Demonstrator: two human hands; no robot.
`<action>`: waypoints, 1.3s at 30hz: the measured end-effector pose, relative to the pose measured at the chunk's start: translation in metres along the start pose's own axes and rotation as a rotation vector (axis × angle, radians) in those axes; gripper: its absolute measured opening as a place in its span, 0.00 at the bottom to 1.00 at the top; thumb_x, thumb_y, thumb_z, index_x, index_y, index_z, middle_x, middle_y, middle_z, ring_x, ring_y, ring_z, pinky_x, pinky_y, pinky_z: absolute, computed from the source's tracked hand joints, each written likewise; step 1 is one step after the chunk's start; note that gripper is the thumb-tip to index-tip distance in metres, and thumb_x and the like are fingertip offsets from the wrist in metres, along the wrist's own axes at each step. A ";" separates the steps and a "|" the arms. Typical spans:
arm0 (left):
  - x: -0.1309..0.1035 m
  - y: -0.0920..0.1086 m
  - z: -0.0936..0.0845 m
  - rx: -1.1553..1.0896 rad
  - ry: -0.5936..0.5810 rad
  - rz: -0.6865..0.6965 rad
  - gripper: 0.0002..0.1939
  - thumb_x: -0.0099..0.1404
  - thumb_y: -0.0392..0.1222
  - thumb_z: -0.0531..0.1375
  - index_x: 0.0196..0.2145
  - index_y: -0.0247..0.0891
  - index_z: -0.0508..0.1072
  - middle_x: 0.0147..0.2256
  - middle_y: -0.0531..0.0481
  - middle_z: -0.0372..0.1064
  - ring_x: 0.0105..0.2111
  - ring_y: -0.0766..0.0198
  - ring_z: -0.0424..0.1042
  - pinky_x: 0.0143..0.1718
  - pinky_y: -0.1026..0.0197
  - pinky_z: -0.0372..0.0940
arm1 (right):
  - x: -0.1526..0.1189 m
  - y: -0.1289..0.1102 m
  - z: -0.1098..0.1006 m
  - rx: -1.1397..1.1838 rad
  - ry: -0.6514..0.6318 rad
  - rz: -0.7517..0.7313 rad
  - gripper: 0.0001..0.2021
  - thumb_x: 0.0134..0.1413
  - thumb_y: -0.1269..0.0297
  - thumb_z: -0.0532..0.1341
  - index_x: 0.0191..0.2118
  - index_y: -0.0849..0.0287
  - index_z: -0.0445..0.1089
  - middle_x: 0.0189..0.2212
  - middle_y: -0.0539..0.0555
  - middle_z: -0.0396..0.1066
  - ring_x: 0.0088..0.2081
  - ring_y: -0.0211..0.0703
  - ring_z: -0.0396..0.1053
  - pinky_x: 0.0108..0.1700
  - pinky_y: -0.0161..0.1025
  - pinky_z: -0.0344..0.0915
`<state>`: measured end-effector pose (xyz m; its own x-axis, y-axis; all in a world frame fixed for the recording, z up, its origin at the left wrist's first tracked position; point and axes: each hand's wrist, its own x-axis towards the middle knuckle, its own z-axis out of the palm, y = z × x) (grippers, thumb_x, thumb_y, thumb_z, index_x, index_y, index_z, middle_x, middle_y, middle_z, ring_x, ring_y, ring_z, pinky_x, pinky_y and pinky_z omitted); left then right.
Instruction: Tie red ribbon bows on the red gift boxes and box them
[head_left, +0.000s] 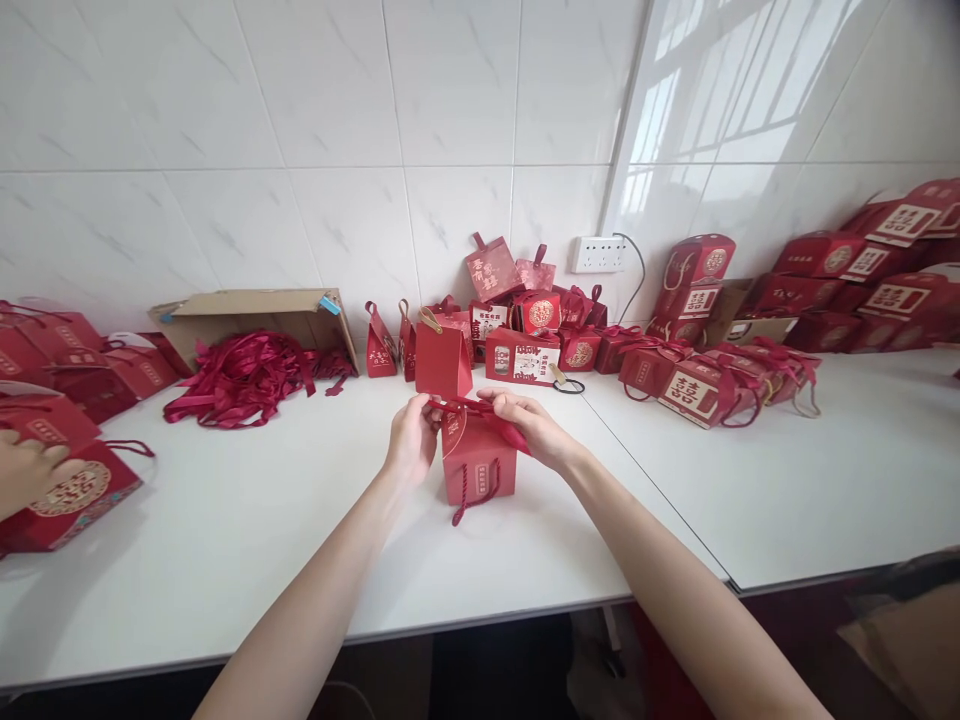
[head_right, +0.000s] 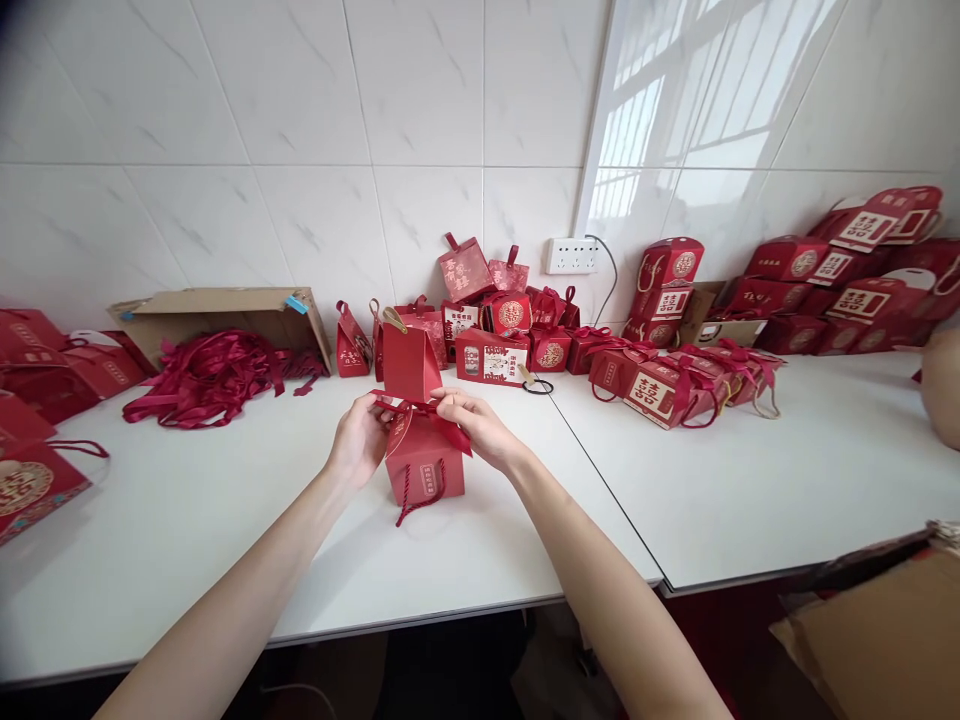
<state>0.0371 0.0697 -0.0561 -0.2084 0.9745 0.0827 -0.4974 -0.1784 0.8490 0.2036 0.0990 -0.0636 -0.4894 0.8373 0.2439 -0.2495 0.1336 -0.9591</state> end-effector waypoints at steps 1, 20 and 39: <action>0.000 0.001 0.000 -0.027 0.011 -0.013 0.08 0.51 0.41 0.57 0.22 0.37 0.61 0.21 0.57 0.56 0.20 0.72 0.55 0.23 0.67 0.56 | 0.001 0.000 -0.001 0.068 -0.008 0.017 0.14 0.41 0.52 0.64 0.28 0.58 0.68 0.45 0.55 0.68 0.48 0.47 0.65 0.49 0.41 0.61; 0.015 0.019 -0.019 -0.329 0.154 -0.035 0.10 0.46 0.26 0.52 0.26 0.36 0.67 0.24 0.51 0.67 0.26 0.70 0.69 0.34 0.66 0.67 | 0.008 0.000 -0.024 0.443 0.446 -0.102 0.11 0.42 0.56 0.64 0.28 0.53 0.63 0.26 0.48 0.65 0.30 0.39 0.66 0.38 0.39 0.66; 0.017 0.019 -0.024 -0.212 0.227 0.160 0.07 0.41 0.34 0.61 0.17 0.35 0.63 0.20 0.55 0.64 0.23 0.70 0.64 0.27 0.66 0.64 | -0.005 -0.006 -0.018 -0.011 -0.127 0.217 0.18 0.46 0.54 0.64 0.20 0.59 0.57 0.18 0.46 0.59 0.19 0.32 0.56 0.20 0.32 0.49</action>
<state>0.0036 0.0797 -0.0510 -0.4677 0.8813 0.0673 -0.6023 -0.3735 0.7055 0.2223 0.1034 -0.0619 -0.6318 0.7737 0.0471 -0.1184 -0.0363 -0.9923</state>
